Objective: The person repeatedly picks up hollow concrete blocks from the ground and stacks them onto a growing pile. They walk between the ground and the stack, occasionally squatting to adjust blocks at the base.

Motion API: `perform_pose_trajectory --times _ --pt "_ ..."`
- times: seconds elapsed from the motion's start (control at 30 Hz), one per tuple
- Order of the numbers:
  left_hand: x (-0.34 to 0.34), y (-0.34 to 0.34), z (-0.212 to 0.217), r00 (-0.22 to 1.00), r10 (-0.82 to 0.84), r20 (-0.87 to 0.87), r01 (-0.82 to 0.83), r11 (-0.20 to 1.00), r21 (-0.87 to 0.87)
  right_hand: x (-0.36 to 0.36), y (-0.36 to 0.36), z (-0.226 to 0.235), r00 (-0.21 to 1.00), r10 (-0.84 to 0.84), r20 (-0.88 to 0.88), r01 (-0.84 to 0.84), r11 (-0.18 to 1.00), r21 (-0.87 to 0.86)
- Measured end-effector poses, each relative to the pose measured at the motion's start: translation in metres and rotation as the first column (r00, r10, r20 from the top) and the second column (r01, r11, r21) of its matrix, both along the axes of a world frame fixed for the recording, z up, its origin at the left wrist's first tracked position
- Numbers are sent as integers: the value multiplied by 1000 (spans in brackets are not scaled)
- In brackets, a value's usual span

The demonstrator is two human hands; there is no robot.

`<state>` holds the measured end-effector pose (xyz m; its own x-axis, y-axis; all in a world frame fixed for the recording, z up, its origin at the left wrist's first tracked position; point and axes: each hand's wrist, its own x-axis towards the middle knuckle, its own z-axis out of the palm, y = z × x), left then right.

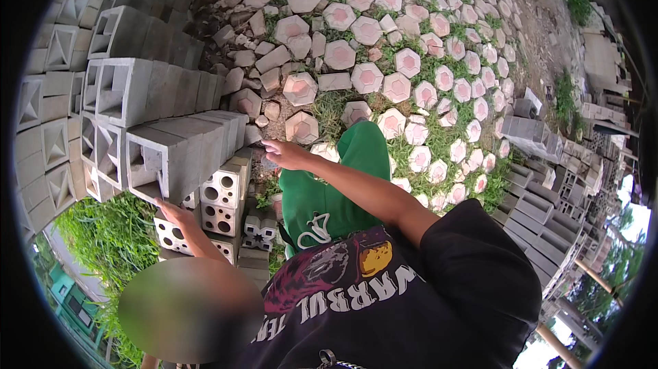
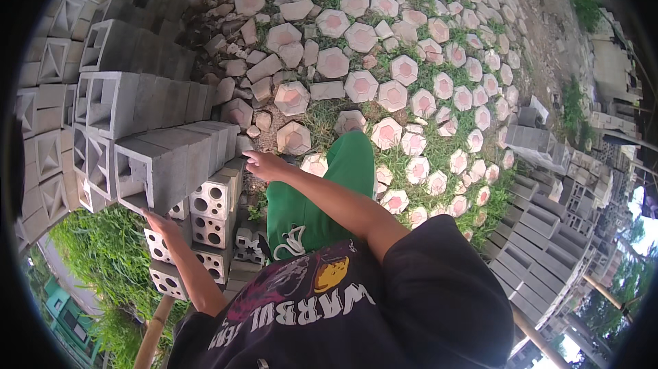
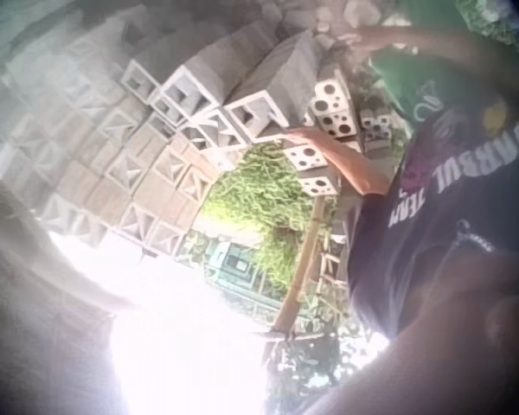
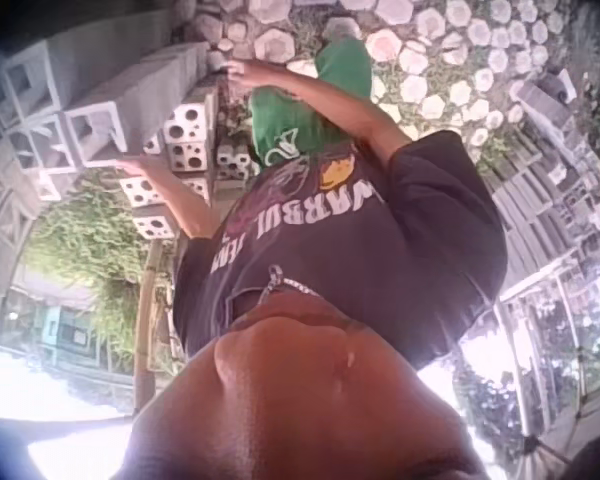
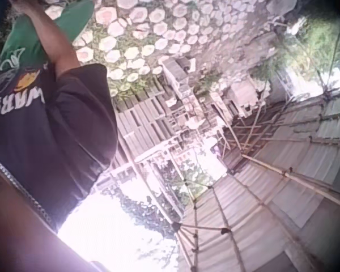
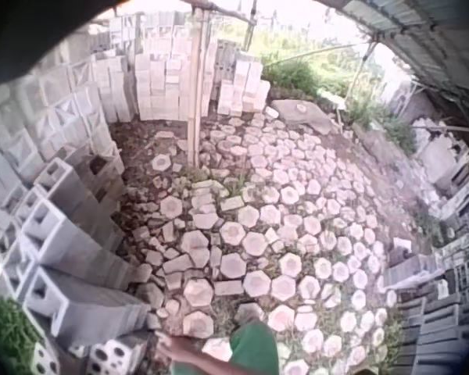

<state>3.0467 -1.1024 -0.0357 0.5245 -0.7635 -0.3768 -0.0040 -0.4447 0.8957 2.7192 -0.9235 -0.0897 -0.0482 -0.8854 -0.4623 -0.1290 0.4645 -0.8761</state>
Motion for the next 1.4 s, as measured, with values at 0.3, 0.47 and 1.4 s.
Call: perform_pose_trajectory --times 0.3,0.47,1.4 --pt "-100 111 -93 863 143 -484 70 915 396 -217 286 -60 741 -584 -330 648 752 124" --pt "-349 219 -73 708 -464 -532 690 614 383 -294 354 -6 524 -827 -203 850 521 75" --pt "-1060 492 18 -776 -608 168 625 -778 67 -555 564 8 -306 -922 -235 928 -345 144"
